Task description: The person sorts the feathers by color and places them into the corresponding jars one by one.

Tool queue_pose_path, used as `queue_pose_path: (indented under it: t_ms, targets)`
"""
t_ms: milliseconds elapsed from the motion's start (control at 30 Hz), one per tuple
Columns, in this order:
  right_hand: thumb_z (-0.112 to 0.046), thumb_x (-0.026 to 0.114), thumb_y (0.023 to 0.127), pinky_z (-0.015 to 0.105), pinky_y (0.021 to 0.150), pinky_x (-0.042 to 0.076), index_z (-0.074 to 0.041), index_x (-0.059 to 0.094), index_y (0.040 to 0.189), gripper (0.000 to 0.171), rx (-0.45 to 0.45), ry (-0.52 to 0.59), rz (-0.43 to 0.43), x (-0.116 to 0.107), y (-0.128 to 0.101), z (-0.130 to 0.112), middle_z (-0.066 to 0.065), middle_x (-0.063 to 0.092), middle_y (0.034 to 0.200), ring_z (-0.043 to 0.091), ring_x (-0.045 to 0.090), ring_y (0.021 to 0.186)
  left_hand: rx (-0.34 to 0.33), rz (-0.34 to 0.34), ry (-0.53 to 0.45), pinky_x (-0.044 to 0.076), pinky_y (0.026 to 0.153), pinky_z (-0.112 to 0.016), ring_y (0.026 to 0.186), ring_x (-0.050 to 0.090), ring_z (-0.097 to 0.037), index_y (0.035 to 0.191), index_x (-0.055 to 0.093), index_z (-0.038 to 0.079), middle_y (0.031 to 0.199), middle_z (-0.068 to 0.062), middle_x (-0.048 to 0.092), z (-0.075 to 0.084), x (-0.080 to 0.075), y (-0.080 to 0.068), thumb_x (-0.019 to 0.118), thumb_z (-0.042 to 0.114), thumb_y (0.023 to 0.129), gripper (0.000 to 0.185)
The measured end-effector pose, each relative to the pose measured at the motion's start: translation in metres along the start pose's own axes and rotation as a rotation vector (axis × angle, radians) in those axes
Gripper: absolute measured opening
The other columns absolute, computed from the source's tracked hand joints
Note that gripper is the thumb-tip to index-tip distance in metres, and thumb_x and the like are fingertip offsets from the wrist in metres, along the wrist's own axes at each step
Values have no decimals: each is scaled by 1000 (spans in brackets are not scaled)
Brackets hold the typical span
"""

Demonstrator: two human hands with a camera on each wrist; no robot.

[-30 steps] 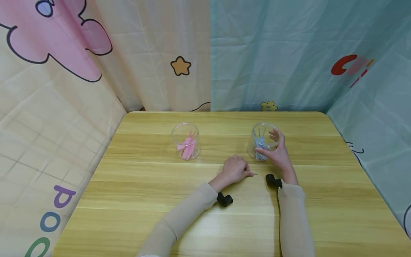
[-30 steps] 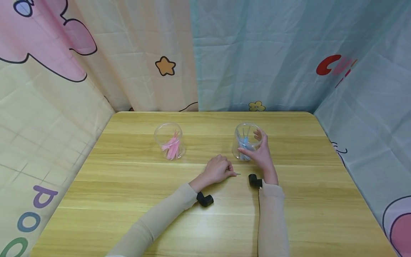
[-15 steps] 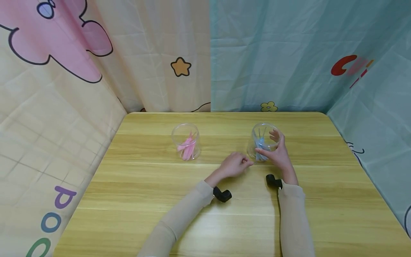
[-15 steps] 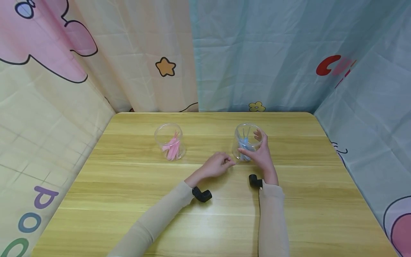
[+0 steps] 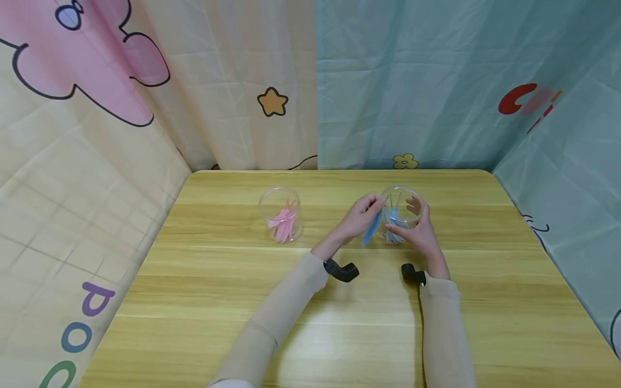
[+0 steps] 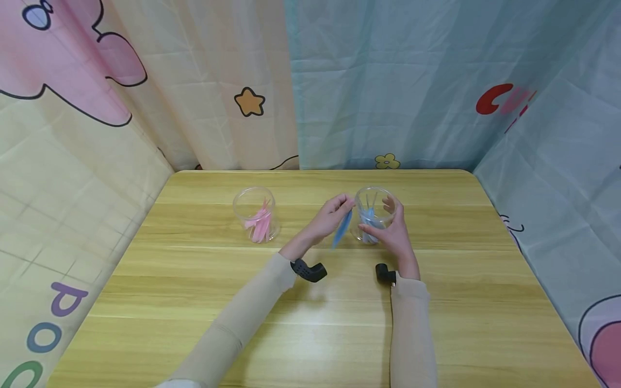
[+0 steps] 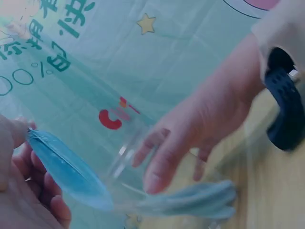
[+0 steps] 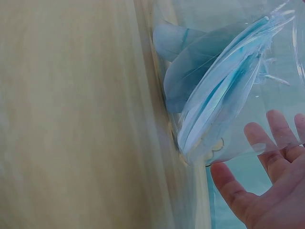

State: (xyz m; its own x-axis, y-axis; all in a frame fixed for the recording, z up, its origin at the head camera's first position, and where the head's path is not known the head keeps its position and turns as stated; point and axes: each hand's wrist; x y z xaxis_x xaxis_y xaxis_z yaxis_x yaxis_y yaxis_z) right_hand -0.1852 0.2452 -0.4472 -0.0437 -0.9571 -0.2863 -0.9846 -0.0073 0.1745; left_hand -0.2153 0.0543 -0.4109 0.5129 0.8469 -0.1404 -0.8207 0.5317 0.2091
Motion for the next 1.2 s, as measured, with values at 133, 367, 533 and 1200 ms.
queue_pose_path:
  t_ms: [133,367,533,1200]
  targets:
    - [-10,80,77,62,104,18,-5,10,147,99,12,3,3,0,4,11,21,22,147,40,20,135,76,99,-96,36,74,-21,85,42,-11,112,48,-8,95,-4,43,14,2,14,34,16,104,29]
    - [-23,81,76,63,104,19,-14,10,148,101,29,-36,21,-2,9,31,14,22,149,34,20,136,224,350,-197,37,79,-20,90,42,-7,104,46,-8,102,-10,47,44,12,24,34,8,104,21]
    - [-25,82,76,63,104,19,-14,11,147,101,25,-38,25,-2,8,32,13,23,149,35,20,136,310,468,-246,36,76,-20,86,43,-8,101,46,-8,94,2,45,42,20,37,35,7,103,18]
    - [-23,83,75,62,103,21,-13,11,147,102,16,-50,30,-1,9,35,14,24,148,35,22,135,255,497,-76,33,72,-18,85,38,-2,107,52,-12,100,-8,48,-1,32,40,41,6,102,22]
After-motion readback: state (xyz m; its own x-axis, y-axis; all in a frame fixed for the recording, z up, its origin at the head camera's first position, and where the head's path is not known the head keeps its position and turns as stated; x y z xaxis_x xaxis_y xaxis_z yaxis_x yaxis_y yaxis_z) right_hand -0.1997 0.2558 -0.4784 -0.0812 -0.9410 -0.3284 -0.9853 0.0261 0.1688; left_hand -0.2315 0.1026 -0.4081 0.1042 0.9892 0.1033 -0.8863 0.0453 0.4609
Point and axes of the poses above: each hand's wrist, its own y-axis towards the middle knuckle, its own x-axis out of the palm, z = x × y
